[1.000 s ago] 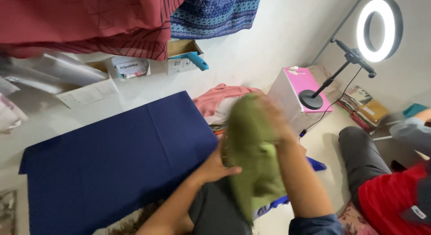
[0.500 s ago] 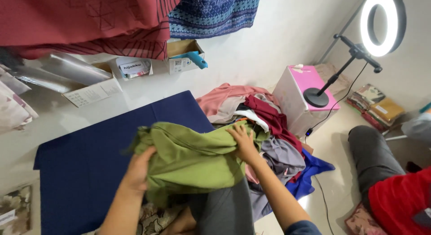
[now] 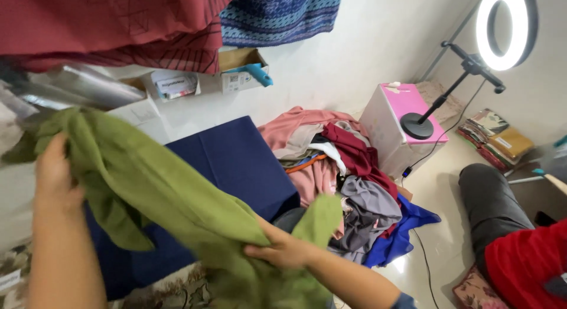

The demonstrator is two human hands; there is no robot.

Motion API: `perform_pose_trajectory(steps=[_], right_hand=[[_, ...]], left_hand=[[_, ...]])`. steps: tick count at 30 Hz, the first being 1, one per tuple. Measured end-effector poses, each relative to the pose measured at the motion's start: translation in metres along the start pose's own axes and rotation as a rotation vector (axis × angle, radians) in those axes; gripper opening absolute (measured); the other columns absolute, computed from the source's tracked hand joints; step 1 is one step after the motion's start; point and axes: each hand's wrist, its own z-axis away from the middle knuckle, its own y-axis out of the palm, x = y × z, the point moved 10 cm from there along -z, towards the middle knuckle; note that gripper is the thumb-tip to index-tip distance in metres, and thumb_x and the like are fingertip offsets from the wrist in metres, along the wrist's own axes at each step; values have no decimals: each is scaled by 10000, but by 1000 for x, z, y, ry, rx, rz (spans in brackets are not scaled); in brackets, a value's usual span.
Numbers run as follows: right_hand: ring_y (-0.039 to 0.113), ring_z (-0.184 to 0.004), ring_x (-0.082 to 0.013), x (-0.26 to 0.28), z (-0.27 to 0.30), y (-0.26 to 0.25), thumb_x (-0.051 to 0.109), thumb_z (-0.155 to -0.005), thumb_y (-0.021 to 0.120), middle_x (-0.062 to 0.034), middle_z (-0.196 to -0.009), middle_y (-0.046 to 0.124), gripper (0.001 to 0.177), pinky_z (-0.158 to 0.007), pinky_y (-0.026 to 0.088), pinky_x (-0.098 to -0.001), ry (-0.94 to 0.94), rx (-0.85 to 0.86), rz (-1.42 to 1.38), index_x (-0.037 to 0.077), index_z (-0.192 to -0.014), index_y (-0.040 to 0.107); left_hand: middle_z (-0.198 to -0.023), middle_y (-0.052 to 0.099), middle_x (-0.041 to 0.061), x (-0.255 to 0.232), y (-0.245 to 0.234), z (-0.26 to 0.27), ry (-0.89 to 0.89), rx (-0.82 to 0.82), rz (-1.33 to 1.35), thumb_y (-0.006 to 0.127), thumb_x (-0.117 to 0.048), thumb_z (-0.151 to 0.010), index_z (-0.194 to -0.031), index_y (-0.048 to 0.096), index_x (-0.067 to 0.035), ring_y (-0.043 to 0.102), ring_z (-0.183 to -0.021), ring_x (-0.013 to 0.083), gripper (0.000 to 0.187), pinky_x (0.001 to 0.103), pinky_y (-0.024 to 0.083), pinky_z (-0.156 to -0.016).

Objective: Cleaning a hijab with a lint roller and folding it neatly on a flat surface.

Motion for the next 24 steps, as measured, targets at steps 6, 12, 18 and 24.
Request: perform_pose_trajectory(steps=[6,12,18,24], right_hand=[[592,-857,-249,-85,-8,-20,478,-761,807,-83,-1019,619,610,-789,503,-377,126,325,692,25,-1099,576],[587,-974,-451,-253,102,49,314,-803,758,-244,-1206,594,552,-751,548,-554,483,812,1462,74,-1283,630],[494,-829,-184,-204,55,135,45,-948,562,-50,-993,594,263,-774,455,-356,199,641,279,32,-1210,541],[702,-895,-348,-212,21,124,476,-887,622,-119,-1144,746,597,-811,553,-418,164,870,725,62,-1316,655]], left_hand=[[-1197,716,21,36,-57,-21,-92,-112,-370,595,-372,-1019,-1273,671,-121,682,-1010,134,366,276,555,-827],[-1136,697,140,54,-72,-7,-213,-58,-432,629,-323,-1017,-1240,659,-10,651,-947,231,386,339,517,-802],[-1168,689,32,47,-48,-10,-182,35,-297,614,-304,-1018,-1233,650,-116,633,-970,144,288,266,502,-840],[-1122,715,112,30,-28,27,-247,165,-398,624,-205,-978,-1235,677,-17,647,-892,220,323,330,505,-785]])
